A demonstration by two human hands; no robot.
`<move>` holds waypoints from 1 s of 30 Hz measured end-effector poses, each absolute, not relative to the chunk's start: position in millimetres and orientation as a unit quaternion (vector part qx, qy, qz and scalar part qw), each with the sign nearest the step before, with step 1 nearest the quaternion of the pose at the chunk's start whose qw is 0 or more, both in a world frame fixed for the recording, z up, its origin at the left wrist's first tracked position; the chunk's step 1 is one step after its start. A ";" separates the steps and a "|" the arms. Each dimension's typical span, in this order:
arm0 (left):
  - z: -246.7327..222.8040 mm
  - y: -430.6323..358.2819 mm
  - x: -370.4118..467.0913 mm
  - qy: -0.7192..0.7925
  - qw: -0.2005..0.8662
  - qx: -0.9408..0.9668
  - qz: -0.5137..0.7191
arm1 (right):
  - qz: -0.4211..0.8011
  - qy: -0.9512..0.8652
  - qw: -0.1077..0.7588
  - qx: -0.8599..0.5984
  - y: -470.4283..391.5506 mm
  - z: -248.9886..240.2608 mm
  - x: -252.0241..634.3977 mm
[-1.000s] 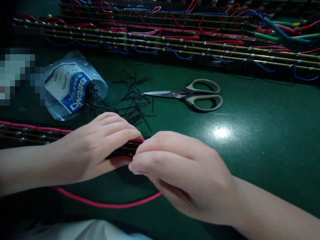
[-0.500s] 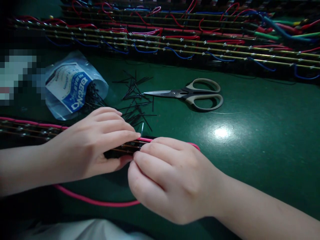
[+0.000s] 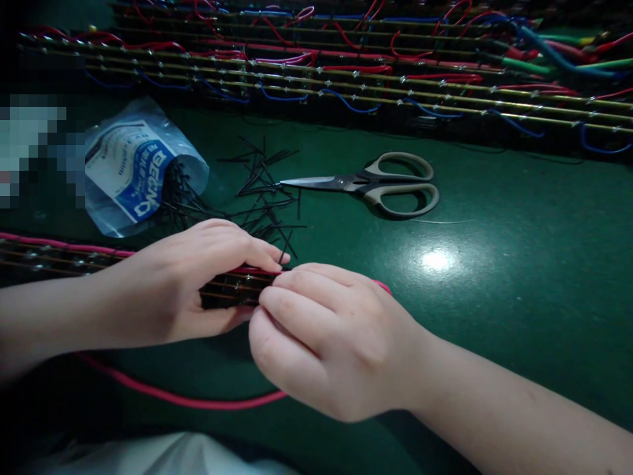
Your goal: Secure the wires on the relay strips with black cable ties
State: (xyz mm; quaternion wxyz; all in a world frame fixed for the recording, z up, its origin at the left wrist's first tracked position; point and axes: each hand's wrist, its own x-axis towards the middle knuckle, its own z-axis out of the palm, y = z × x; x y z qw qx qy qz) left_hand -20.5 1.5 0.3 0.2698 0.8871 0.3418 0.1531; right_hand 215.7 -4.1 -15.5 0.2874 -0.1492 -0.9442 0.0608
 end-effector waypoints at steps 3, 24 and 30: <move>1.7 0.9 -21.0 0.353 0.266 0.883 0.159 | 0.071 -0.941 0.290 -0.159 -2.4 -16.4 216.5; -4.9 -8.9 -18.7 0.373 0.238 0.884 0.152 | 0.103 -0.916 0.278 -0.269 6.5 -12.5 214.5; -5.0 -8.2 -17.5 0.372 0.232 0.885 0.156 | 0.146 -0.887 0.319 -0.301 4.1 -14.9 215.6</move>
